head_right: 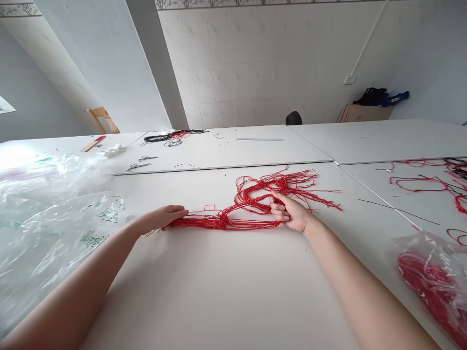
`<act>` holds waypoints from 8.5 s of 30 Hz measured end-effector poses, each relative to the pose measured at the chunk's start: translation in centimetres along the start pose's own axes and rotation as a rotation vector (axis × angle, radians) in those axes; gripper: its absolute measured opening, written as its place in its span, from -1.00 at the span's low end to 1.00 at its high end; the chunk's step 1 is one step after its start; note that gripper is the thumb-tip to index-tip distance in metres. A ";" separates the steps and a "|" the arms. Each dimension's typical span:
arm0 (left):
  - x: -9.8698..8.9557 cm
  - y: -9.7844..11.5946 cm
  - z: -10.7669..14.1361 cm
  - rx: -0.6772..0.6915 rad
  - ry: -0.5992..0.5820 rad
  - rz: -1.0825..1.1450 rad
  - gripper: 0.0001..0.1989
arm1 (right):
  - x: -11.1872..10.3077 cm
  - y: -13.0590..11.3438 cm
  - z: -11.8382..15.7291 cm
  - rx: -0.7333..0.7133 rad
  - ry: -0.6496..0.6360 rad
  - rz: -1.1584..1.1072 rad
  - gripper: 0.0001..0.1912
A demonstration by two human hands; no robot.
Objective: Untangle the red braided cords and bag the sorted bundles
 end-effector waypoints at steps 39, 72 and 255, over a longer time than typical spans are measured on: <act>8.0 7.0 2.4 0.437 0.162 -0.814 -0.85 | -0.3 -0.2 -0.2 -0.019 -0.008 -0.109 -0.53; 7.9 6.8 4.2 0.280 -0.538 0.246 -0.52 | -2.4 -5.5 3.3 -0.104 0.026 -0.199 -0.54; 10.5 10.4 7.0 0.257 -0.318 1.139 -0.69 | 17.6 -3.1 6.9 -0.444 0.007 0.279 -0.73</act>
Point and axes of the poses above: each hand's wrist, its own z-axis away from the middle knuckle, its own x-axis out of the palm, y = z × x, the point moved 9 cm from there along -z, towards the middle knuckle, and after that the axes turned 4 degrees about z, right-handed, at the moved point
